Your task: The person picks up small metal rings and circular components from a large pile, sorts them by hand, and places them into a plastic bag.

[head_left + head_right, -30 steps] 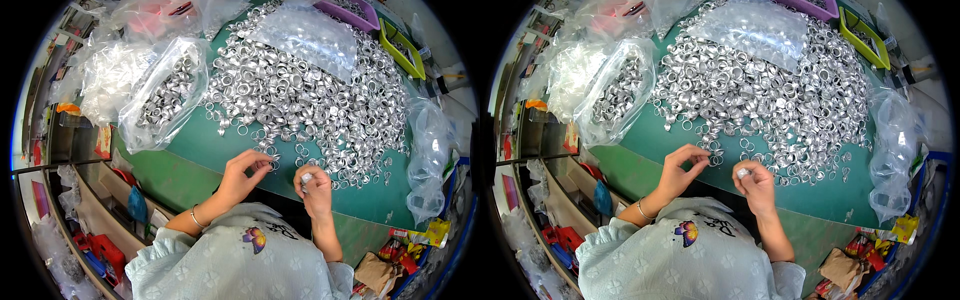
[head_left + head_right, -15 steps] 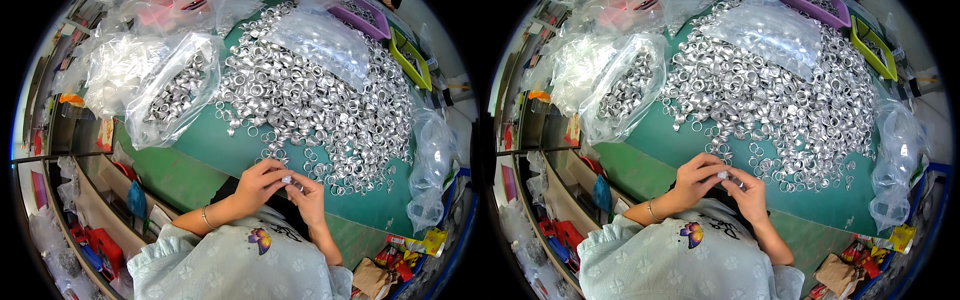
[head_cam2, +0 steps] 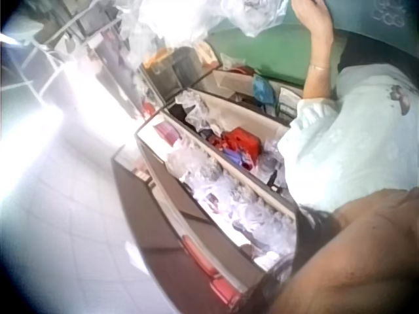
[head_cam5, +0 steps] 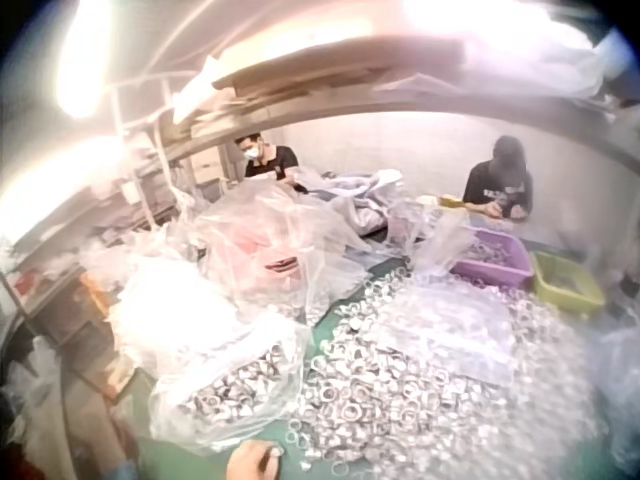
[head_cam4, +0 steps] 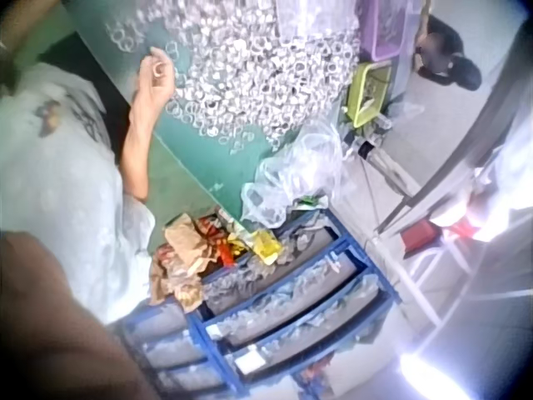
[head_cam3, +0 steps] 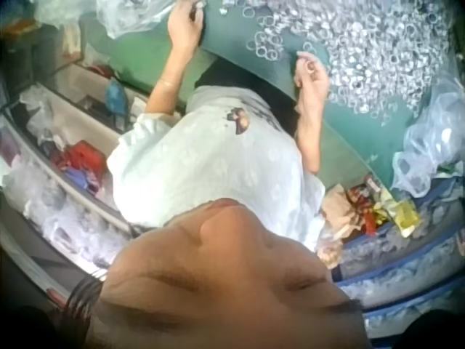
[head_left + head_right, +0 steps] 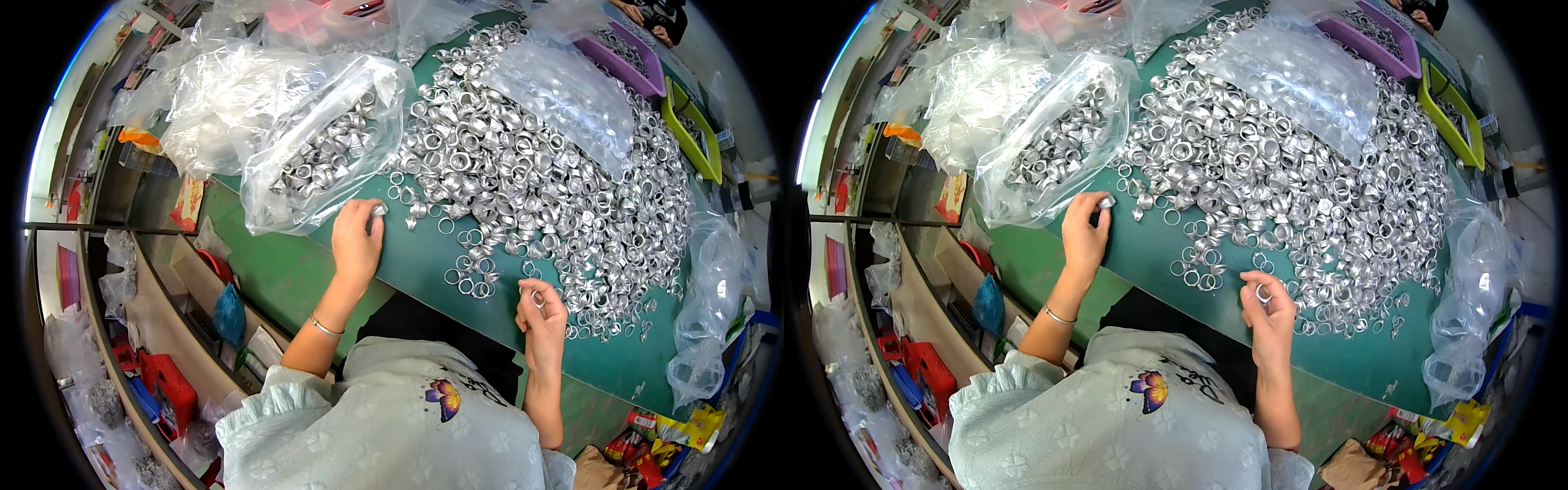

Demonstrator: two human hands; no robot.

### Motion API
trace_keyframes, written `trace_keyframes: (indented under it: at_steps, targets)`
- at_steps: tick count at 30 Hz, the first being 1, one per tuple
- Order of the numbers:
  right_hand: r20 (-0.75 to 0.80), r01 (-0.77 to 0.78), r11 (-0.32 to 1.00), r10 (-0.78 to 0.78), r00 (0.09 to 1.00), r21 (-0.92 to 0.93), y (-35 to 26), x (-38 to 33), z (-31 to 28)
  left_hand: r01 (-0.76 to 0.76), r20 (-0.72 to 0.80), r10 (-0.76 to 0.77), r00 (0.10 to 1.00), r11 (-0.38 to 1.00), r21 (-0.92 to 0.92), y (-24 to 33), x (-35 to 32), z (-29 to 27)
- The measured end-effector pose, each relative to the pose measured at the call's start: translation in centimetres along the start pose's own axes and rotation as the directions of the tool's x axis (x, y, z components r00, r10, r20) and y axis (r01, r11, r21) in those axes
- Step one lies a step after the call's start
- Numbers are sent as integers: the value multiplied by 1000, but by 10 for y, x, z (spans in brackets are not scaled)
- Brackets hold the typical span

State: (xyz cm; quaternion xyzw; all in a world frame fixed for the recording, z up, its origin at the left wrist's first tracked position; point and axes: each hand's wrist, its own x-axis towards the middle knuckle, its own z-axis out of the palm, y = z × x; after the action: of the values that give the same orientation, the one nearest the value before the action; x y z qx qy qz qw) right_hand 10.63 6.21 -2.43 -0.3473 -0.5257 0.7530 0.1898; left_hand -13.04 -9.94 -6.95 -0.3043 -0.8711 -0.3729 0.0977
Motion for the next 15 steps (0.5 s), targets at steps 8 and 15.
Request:
trace_keyframes:
  at_steps: [8,15]
  targets:
    - [71,241,780,-247,967,-578,-1,3,17,-33,260,24,965,999,31,17,-15,-17]
    - [280,501,401,-494,823,-767,-7,65,99,-122,134,124,983,992,-22,12,12,-7]
